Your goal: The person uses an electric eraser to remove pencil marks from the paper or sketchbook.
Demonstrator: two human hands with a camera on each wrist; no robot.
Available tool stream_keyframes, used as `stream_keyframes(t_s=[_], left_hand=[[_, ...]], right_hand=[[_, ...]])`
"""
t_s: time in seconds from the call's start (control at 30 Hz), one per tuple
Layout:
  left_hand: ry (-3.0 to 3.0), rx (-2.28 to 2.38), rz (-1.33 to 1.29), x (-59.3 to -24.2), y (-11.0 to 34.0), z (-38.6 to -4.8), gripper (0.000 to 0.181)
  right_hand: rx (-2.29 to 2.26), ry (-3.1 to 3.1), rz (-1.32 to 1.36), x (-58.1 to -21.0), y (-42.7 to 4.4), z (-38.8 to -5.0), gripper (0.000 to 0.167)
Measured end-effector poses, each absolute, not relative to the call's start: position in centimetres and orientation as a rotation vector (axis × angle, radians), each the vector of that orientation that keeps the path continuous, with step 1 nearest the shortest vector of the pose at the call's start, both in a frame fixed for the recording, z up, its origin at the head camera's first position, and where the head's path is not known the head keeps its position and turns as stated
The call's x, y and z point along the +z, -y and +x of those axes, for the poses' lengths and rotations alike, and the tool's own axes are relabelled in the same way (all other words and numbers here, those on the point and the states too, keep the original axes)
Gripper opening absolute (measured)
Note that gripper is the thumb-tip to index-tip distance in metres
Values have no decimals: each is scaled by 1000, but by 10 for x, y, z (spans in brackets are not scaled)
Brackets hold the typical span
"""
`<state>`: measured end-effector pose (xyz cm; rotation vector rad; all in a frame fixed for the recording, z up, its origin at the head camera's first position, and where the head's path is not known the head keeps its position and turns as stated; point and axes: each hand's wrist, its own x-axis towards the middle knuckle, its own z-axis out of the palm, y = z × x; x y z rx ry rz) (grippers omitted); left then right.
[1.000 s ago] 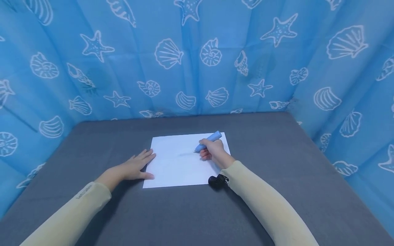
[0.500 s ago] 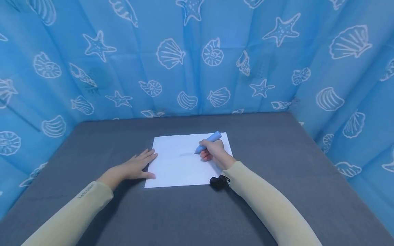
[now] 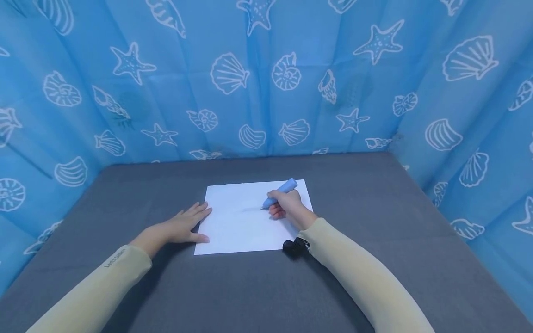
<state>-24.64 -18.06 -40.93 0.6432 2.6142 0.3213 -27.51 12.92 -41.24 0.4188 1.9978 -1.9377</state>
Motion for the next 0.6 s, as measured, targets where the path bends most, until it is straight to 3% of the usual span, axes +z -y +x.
stream_keyframes(t_s=[0.6], left_hand=[[-2621,304,639,-414,181,-249,98]], right_hand=[[-2010,-1727,358,-407,-142,-277,25]])
